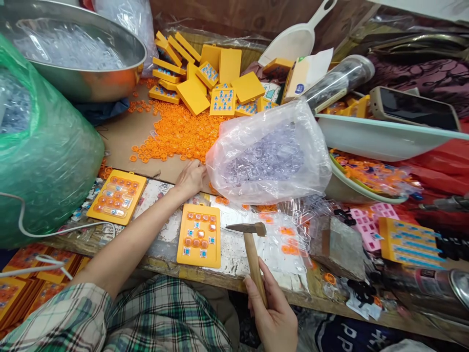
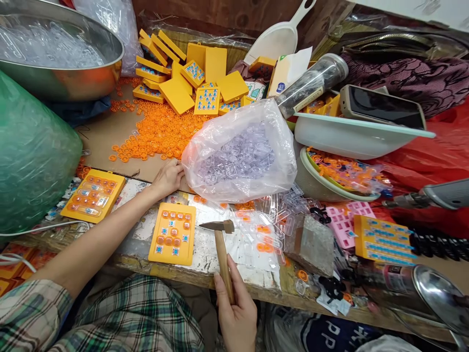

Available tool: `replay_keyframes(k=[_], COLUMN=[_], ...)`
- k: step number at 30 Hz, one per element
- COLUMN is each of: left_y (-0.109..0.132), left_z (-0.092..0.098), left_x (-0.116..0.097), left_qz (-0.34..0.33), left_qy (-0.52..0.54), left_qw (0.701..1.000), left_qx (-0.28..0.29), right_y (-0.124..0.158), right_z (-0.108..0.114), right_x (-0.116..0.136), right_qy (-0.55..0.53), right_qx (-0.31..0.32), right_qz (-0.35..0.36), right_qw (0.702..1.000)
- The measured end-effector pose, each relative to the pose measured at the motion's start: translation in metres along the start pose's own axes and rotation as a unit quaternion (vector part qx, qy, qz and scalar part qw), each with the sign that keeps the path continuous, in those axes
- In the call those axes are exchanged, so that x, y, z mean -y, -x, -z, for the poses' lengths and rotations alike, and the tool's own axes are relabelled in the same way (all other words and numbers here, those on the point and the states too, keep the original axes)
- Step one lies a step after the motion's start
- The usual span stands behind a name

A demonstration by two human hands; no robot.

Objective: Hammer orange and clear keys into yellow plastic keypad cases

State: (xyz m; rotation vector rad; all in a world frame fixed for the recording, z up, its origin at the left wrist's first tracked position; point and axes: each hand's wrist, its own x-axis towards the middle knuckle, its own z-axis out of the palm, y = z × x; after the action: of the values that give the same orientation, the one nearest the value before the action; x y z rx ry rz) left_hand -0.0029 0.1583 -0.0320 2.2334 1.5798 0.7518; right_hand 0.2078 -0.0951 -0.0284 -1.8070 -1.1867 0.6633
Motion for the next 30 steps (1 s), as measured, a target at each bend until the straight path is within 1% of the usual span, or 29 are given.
replay_keyframes(k=[3,5,11,16,19,21,22,24,25,27,28,30], left_y=[0.007,0.012,0.029,0.029,0.034,0.051,0.064,0.100,0.120,0.157,0.172,0.192], left_z=[0.004,0.007,0.008,0.007,0.014,0.024,0.030,0.043,0.048,0.056,0.057,0.055], left_x=[0.001,0.003,0.011,0.012,0.007,-0.001,-0.006,-0.019,-0.025,-0.035,-0.038,-0.043], left_qz=[-0.009,-0.014,-0.006,-0.002,0.001,0.005,0.006,0.001,-0.007,-0.024,-0.029,-0.037], left_qy=[0.004,0.009,0.015,0.020,0.028,0.036,0.044,0.066,0.100,0.131,0.143,0.157], left_qw=[1.000,1.000,0.999,0.999,0.999,0.999,0.998,0.996,0.992,0.989,0.988,0.986], left_qx=[-0.007,-0.014,-0.029,-0.026,-0.025,-0.030,-0.038,-0.054,-0.074,-0.067,-0.057,-0.036], right_y=[0.003,0.005,0.009,0.010,0.015,0.019,0.021,0.025,0.026,0.028,0.028,0.028], right_z=[-0.001,-0.003,-0.006,-0.008,-0.009,-0.007,-0.006,-0.002,0.000,0.003,0.004,0.003], right_x=[-0.002,-0.003,0.003,0.006,0.007,0.008,0.009,0.010,0.011,0.015,0.018,0.025], right_qy=[0.006,0.013,0.024,0.037,0.039,0.041,0.042,0.047,0.049,0.053,0.056,0.063], right_qx=[0.030,0.034,0.038,0.047,0.052,0.049,0.046,0.044,0.049,0.078,0.099,0.139], right_qz=[0.001,0.010,0.074,0.113,0.119,0.122,0.129,0.161,0.185,0.227,0.242,0.261], right_qw=[1.000,0.999,0.996,0.992,0.991,0.990,0.990,0.985,0.980,0.969,0.963,0.953])
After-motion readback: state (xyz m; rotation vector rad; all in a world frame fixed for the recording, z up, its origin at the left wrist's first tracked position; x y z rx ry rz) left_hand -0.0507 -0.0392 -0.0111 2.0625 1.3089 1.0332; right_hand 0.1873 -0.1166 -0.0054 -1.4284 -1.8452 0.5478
